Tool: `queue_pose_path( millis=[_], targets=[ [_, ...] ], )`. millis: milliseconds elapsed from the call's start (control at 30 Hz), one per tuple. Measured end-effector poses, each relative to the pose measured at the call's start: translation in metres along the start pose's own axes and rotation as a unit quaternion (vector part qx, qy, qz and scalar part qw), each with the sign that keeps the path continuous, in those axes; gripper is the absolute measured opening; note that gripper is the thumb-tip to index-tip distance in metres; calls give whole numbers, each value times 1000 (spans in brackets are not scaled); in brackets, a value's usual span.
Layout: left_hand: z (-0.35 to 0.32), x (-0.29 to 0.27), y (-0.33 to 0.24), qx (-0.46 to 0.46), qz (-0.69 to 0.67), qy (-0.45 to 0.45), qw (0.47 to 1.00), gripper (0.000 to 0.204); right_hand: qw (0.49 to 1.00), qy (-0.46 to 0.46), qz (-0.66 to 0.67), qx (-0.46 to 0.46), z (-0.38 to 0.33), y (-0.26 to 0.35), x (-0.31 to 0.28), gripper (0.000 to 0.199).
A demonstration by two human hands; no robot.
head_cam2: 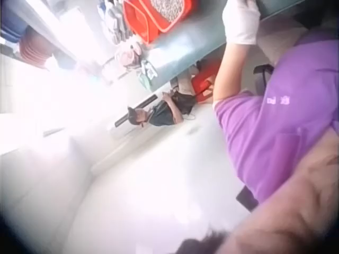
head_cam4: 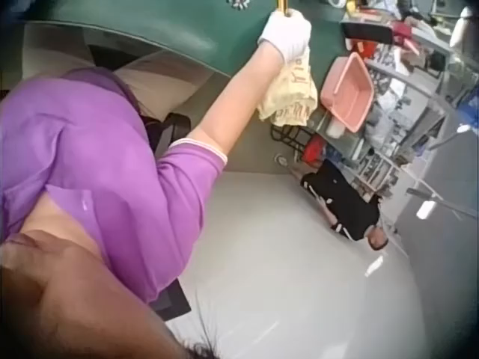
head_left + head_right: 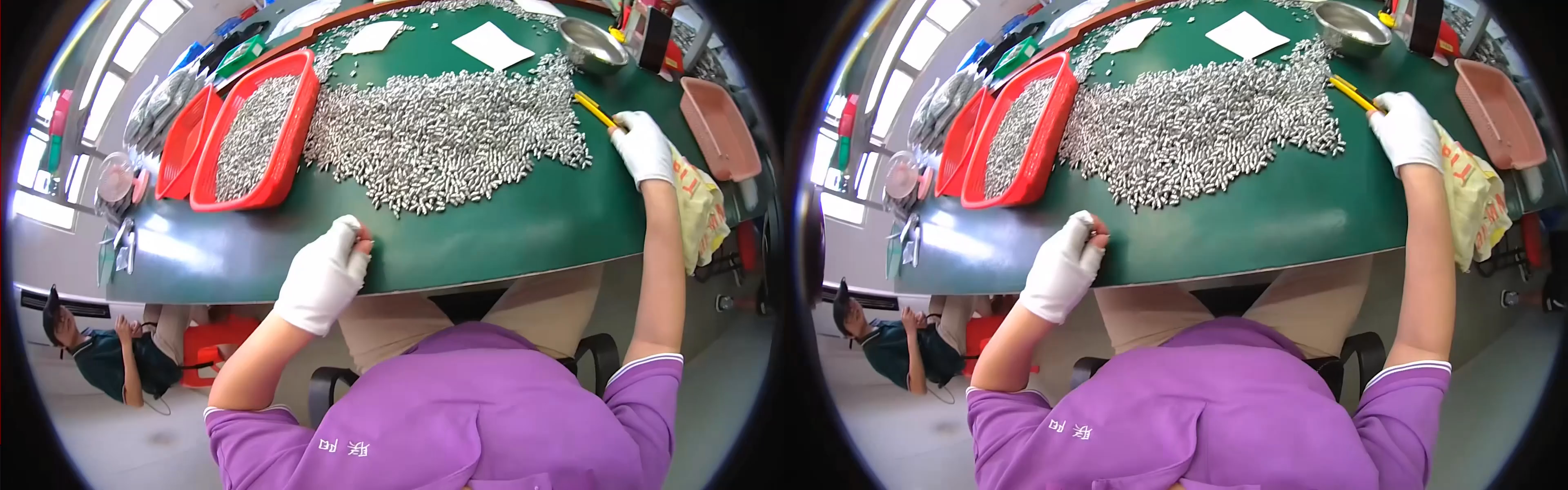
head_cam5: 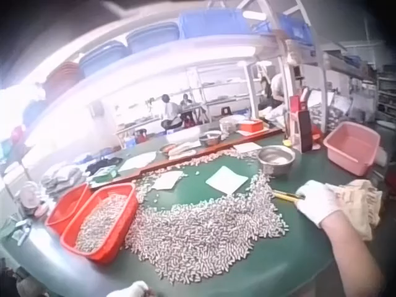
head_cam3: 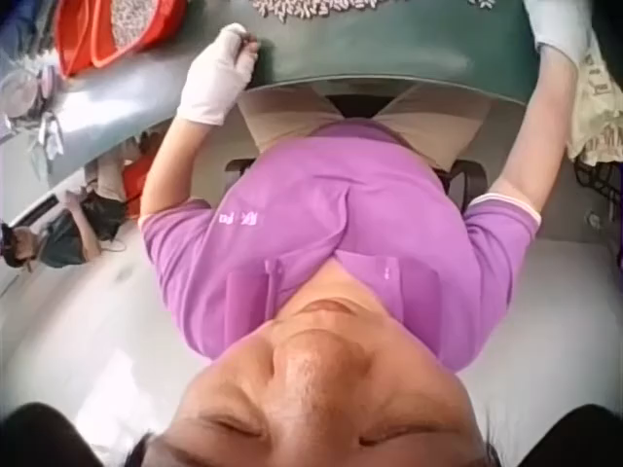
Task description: Sorting and inspecting small metal components on a workbench.
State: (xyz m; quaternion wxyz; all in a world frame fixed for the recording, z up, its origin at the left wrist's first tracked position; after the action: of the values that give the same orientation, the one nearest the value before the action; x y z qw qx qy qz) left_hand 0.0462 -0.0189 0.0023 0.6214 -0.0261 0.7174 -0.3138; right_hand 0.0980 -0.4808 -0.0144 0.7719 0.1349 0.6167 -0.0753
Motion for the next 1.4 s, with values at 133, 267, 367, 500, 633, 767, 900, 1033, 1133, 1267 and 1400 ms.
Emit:
queue_pose_path(
  millis=[133,267,367,500,633,767,900,1033,1133,1267,1400],
  targets=[
    [0,4,-14,23,88,5,996,10,996,-62,42,51,-5,-5,-9,29],
    [-2,7,-12,14,141,11,990,10,924,-145,353,35,-59,34,-43,30],
    [-11,6,-8,9,159,15,987,9,811,71,580,-7,-148,109,-64,32],
    [-9,9,-16,1,189,37,981,9,869,126,418,-231,-212,160,-41,67],
    [-12,11,-15,27,195,15,980,9,889,193,295,-291,-219,196,-20,62],
    [-12,12,-15,27,201,7,979,13,900,149,252,-322,-216,220,-19,64],
    [-12,12,-15,34,198,10,980,13,902,145,244,-326,-220,233,-19,64],
    [-12,11,-18,34,185,10,982,12,902,163,243,-317,-222,237,-20,60],
    [-11,11,-21,8,187,21,982,10,904,166,242,-311,-222,238,-20,60],
    [-10,13,-25,-12,190,19,981,9,903,172,244,-309,-223,237,-18,57],
    [-9,12,-26,-13,189,23,982,9,901,162,257,-311,-223,236,-16,56]
  ],
)
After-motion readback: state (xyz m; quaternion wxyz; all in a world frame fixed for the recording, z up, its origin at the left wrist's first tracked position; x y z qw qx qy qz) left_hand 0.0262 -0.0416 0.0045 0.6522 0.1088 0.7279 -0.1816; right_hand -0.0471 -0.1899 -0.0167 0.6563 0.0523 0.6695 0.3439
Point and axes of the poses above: each hand's wrist, its own z-axis towards the middle knuckle, its own x-axis out of the palm, y = z × x, the point moved 5 cm from there along z, towards the middle knuckle, and after that the axes turned 5 degrees about y, right-handed, at the moved point
